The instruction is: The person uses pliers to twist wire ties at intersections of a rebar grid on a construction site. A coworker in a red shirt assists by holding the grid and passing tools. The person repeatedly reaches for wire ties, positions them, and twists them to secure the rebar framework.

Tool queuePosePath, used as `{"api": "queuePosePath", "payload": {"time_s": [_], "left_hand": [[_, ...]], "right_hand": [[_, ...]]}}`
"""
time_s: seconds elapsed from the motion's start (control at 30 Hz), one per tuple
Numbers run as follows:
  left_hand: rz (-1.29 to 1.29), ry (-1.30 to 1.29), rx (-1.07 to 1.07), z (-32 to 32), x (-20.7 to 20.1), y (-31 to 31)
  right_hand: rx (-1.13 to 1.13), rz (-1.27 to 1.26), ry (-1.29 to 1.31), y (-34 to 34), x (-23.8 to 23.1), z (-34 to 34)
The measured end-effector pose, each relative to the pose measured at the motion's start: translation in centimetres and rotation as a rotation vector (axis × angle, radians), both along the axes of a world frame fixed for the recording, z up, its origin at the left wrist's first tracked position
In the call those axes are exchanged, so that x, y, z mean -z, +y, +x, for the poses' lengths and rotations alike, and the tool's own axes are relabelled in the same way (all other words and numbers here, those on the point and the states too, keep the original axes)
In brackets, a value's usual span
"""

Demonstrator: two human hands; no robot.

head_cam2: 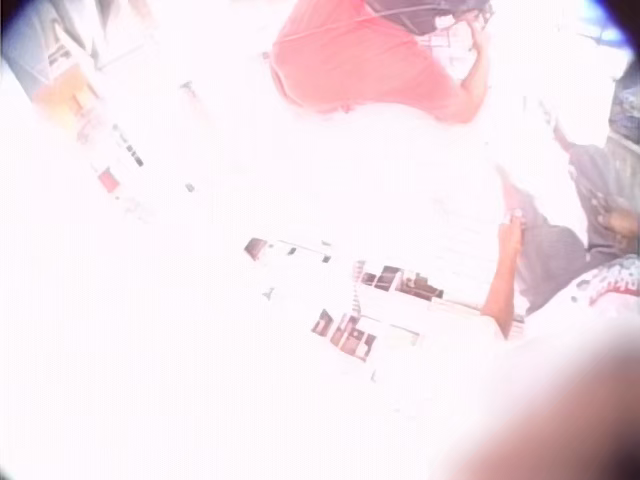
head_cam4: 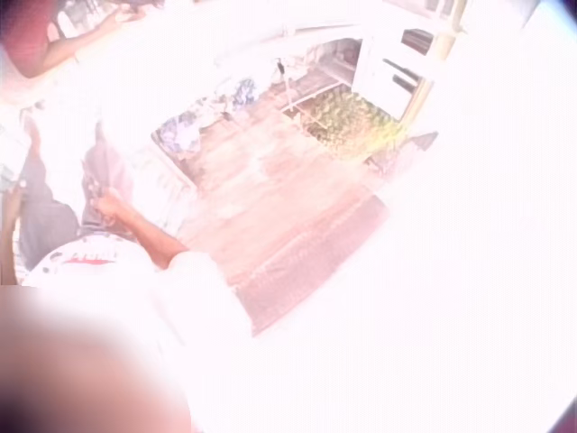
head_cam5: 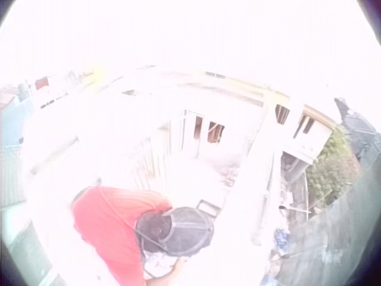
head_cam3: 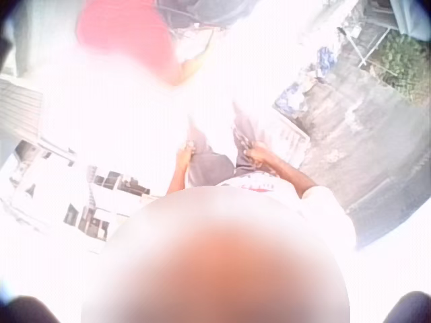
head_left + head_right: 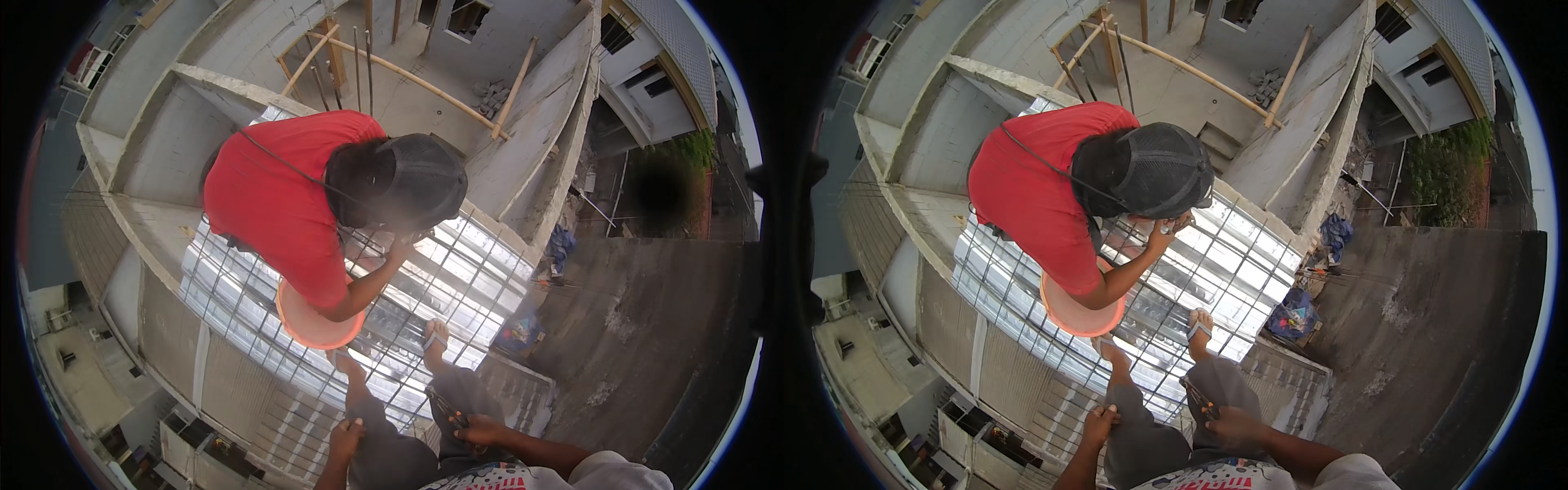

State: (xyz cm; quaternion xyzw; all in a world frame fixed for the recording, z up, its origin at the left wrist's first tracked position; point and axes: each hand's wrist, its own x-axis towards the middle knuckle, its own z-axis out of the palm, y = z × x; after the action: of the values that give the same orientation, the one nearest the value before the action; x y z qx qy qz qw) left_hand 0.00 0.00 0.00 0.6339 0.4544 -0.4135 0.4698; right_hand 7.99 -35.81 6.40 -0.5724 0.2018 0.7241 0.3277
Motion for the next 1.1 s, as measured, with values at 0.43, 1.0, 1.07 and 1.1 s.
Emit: {"api": "queuePosePath", "payload": {"time_s": [0.43,1.0,1.07,1.1], "left_hand": [[0.073,-0.031,-0.051,-2.4,1.1,7.0],[0.248,-0.107,0.061,-2.0,9.4,10.7],[0.333,-0.188,0.114,0.6,11.4,11.7],[0.339,-0.172,0.044,2.7,12.8,12.1]], "right_hand": [[0.047,-0.255,-0.032,7.0,0.4,-2.0],[0.432,-0.313,0.066,8.8,1.6,-4.4],[0.509,-0.288,0.075,8.3,2.0,-5.0],[0.459,-0.289,0.089,8.1,2.3,-5.3]]}}
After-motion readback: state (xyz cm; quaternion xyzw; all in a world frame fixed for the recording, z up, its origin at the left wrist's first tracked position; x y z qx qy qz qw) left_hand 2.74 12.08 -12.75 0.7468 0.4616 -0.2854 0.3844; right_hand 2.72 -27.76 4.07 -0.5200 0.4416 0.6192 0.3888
